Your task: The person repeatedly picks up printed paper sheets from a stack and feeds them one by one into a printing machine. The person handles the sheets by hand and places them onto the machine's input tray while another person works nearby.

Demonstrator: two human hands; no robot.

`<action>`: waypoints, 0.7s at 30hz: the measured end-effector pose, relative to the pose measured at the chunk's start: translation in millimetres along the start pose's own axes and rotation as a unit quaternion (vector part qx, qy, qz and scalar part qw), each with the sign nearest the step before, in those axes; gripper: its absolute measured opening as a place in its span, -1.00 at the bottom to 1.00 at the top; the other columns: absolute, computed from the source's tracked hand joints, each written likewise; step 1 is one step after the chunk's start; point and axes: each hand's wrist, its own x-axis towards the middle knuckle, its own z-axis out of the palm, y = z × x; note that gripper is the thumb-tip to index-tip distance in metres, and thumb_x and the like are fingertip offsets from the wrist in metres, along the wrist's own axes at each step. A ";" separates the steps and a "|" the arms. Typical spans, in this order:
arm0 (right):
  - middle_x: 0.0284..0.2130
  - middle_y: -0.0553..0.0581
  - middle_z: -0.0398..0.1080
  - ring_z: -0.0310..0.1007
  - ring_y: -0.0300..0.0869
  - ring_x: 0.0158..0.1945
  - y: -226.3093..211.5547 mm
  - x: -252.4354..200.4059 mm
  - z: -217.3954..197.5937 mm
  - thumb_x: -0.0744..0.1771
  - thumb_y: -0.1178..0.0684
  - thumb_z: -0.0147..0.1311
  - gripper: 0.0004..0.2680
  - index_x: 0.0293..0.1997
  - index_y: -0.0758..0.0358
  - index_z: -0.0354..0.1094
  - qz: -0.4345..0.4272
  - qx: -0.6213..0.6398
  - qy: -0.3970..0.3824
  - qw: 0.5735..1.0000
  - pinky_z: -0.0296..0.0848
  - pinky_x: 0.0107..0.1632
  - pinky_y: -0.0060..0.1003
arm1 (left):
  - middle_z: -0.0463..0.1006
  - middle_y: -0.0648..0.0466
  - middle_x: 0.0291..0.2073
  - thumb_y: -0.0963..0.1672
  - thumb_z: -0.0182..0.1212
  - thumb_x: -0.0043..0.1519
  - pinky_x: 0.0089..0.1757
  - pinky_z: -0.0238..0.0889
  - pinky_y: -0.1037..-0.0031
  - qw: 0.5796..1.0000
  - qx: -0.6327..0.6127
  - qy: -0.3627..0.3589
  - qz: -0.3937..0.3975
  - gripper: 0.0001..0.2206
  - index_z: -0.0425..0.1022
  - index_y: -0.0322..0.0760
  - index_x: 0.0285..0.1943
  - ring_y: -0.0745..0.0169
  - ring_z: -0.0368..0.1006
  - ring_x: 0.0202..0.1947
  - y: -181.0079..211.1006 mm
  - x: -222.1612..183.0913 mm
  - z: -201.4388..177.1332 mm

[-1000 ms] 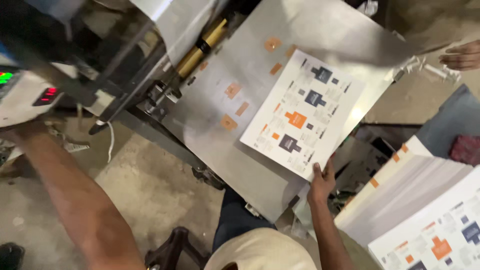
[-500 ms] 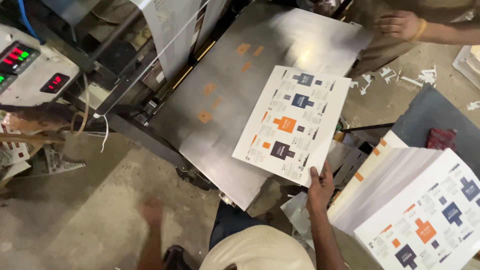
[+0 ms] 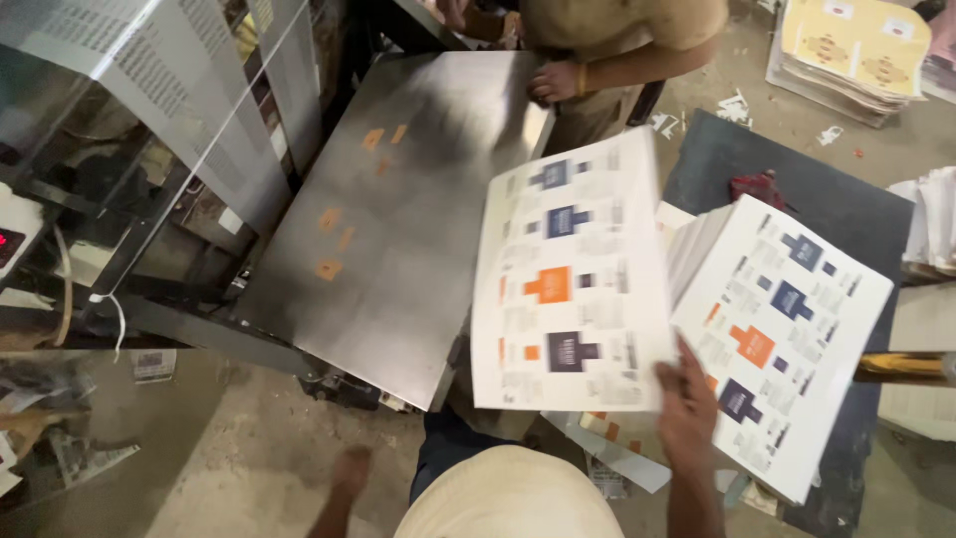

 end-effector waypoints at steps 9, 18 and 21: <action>-0.02 0.22 0.45 0.46 -0.26 -0.05 86.4 -28.2 -120.2 0.46 0.25 0.00 -0.64 0.49 0.45 0.19 0.027 0.245 0.237 0.940 0.49 0.03 -0.39 | 0.61 -0.08 -0.51 -0.09 0.15 0.22 -0.35 0.33 0.21 0.975 -0.047 -0.059 0.208 -0.77 0.66 -0.34 -0.30 0.12 0.44 -0.46 83.2 -6.5 2.3; 0.04 0.28 0.41 0.43 -0.13 -0.01 236.3 -22.5 -125.4 0.38 0.25 0.17 -0.67 0.31 0.45 0.28 0.065 0.017 0.312 0.948 0.42 0.03 -0.31 | 0.71 -0.10 -0.38 -0.09 0.21 0.19 -0.25 0.45 0.30 0.963 0.148 -0.194 0.116 -0.79 0.72 -0.27 -0.20 0.12 0.60 -0.33 116.2 -95.6 48.1; -0.06 0.27 0.49 0.47 -0.18 -0.08 229.2 -21.6 -114.2 0.40 0.20 0.13 -0.70 0.30 0.42 0.31 0.091 0.035 0.315 0.944 0.42 -0.01 -0.35 | 0.74 -0.11 -0.34 -0.09 0.23 0.18 -0.21 0.49 0.32 0.965 0.144 -0.190 0.109 -0.79 0.74 -0.24 -0.16 0.11 0.66 -0.29 108.7 -96.4 42.9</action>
